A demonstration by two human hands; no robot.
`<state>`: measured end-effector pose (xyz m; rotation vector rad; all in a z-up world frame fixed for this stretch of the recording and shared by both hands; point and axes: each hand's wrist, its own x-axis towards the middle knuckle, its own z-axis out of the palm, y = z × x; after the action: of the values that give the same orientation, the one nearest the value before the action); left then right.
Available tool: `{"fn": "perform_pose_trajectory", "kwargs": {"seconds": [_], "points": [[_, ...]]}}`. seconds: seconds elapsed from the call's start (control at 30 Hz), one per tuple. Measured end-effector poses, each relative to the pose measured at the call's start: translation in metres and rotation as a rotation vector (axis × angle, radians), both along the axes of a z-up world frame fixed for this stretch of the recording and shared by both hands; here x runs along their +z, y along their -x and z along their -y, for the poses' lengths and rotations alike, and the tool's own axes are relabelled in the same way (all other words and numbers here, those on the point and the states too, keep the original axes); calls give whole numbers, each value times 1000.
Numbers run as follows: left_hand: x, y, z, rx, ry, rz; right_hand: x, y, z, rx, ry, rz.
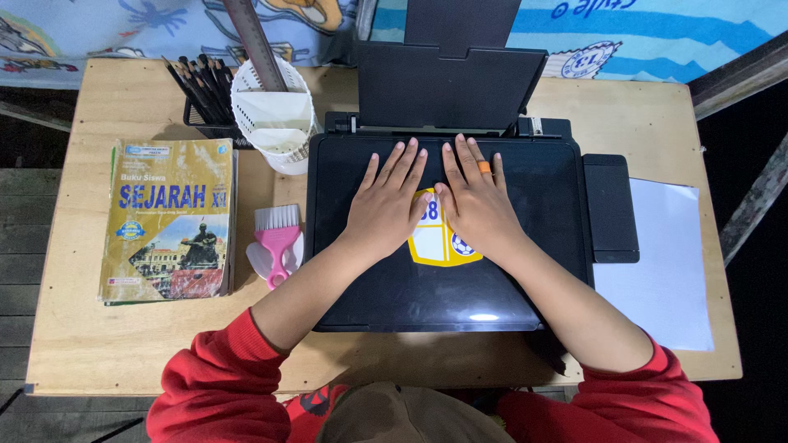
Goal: The person uses a small pink brush to wipe the exterior and interior surfaces of a black printer. They then open the printer lid and remove a single sheet of white paper from the paper tray.
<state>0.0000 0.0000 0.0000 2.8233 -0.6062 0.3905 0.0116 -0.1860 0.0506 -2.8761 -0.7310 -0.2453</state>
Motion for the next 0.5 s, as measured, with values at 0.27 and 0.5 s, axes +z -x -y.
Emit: {"fn": "perform_pose_trajectory", "kwargs": {"seconds": [0.27, 0.5], "points": [[16, 6, -1, -14, 94, 1, 15, 5, -3, 17, -59, -18], [16, 7, -2, -16, 98, 10, 13, 4, -2, 24, -56, -12]]}}
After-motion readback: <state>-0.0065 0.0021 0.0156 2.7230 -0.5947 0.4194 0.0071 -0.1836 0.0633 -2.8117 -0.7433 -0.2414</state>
